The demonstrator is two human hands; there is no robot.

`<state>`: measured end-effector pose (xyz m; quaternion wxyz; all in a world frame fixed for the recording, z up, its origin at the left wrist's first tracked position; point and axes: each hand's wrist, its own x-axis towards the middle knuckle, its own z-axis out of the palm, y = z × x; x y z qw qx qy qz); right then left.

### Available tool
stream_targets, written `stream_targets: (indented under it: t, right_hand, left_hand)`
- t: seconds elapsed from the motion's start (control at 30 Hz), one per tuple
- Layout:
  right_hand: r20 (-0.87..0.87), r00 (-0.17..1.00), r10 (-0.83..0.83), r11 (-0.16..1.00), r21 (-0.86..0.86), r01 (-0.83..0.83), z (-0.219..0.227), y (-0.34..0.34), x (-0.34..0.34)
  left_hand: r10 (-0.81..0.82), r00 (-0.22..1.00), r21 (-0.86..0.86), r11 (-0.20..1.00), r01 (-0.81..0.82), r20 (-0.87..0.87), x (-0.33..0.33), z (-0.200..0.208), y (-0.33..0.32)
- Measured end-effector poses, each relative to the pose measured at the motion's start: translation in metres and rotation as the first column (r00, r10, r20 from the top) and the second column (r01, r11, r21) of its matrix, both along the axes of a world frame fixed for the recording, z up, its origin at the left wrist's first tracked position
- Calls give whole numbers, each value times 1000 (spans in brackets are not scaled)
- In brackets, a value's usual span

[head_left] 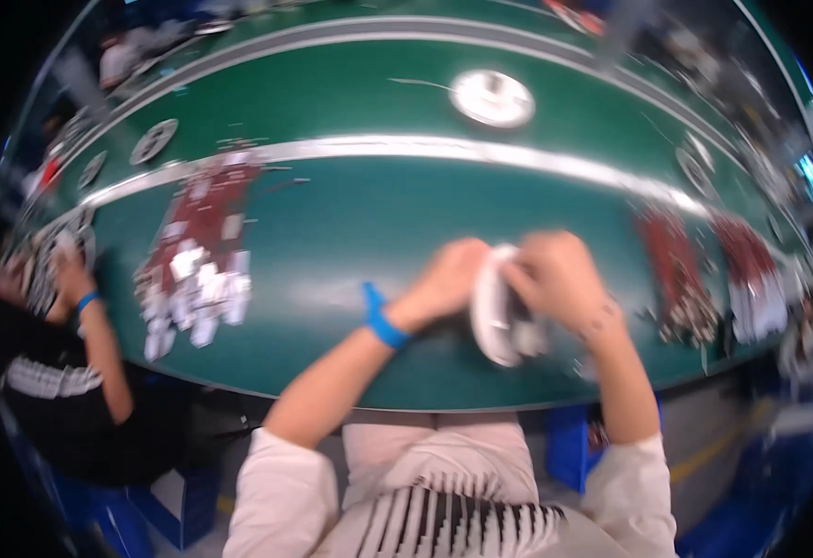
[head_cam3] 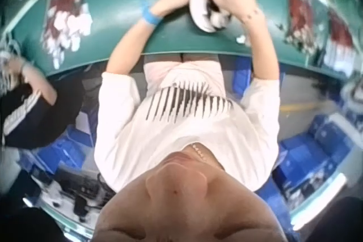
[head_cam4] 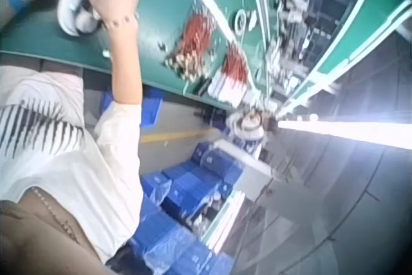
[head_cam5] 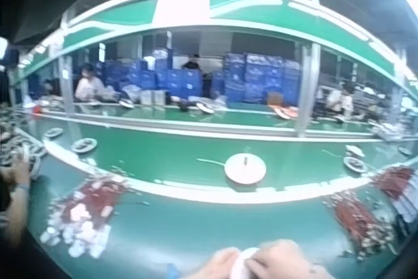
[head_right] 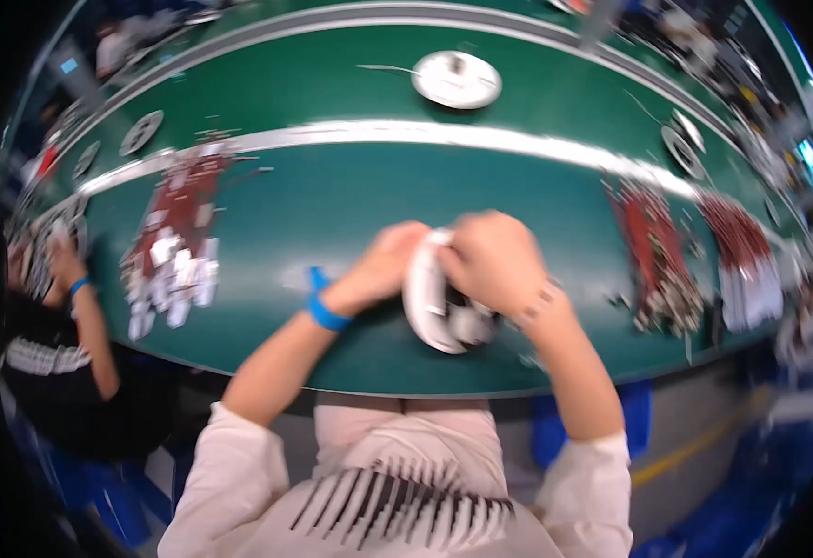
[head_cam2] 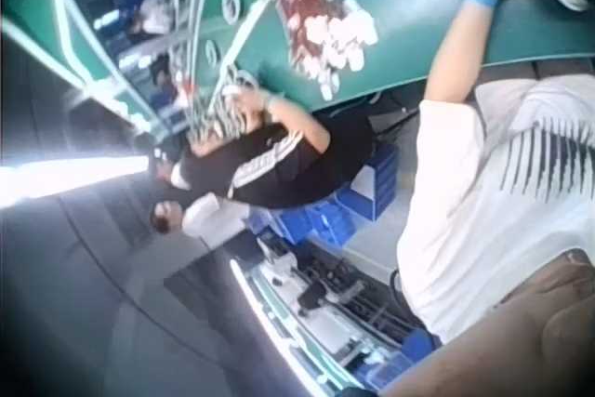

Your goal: Inserting and routing wires into circular electronic housing units on an assembly line.

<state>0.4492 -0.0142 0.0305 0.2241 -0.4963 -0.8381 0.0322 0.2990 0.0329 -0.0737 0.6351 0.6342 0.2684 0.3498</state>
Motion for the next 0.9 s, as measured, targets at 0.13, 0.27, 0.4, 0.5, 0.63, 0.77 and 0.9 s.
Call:
stream_targets:
  t: [0.13, 0.27, 0.4, 0.5, 0.63, 0.77, 0.9]
  right_hand:
    - [-114, 990, -87, 996, -19, 85, -15, -2, 0]
    - [-330, 926, -183, 982, -115, 153, -17, -9, 2]
    - [-293, 956, -28, 990, -137, -14, -16, 6, 16]
    - [-607, 758, -240, 701, -648, -297, -37, 25, 51]
    - [-670, 691, -271, 642, -661, -390, -43, 20, 65]
    - [-688, 717, -112, 593, -626, -508, -51, 45, 38]
    - [-665, 732, -150, 659, -619, -428, -38, 41, 29]
  left_hand:
    - [-164, 985, -323, 931, 170, 47, -11, 18, 3]
    - [-216, 954, -258, 929, 267, 209, -19, 22, -2]
    - [-201, 915, -349, 878, 327, 350, -17, 9, -5]
    - [-199, 932, -333, 894, 299, 302, -14, 21, -10]
    - [-248, 940, -249, 919, 305, 234, -4, 24, -8]
    - [-128, 991, -357, 928, 108, -34, -31, 36, -5]
    - [-141, 983, -337, 937, 93, -118, -36, 47, 8]
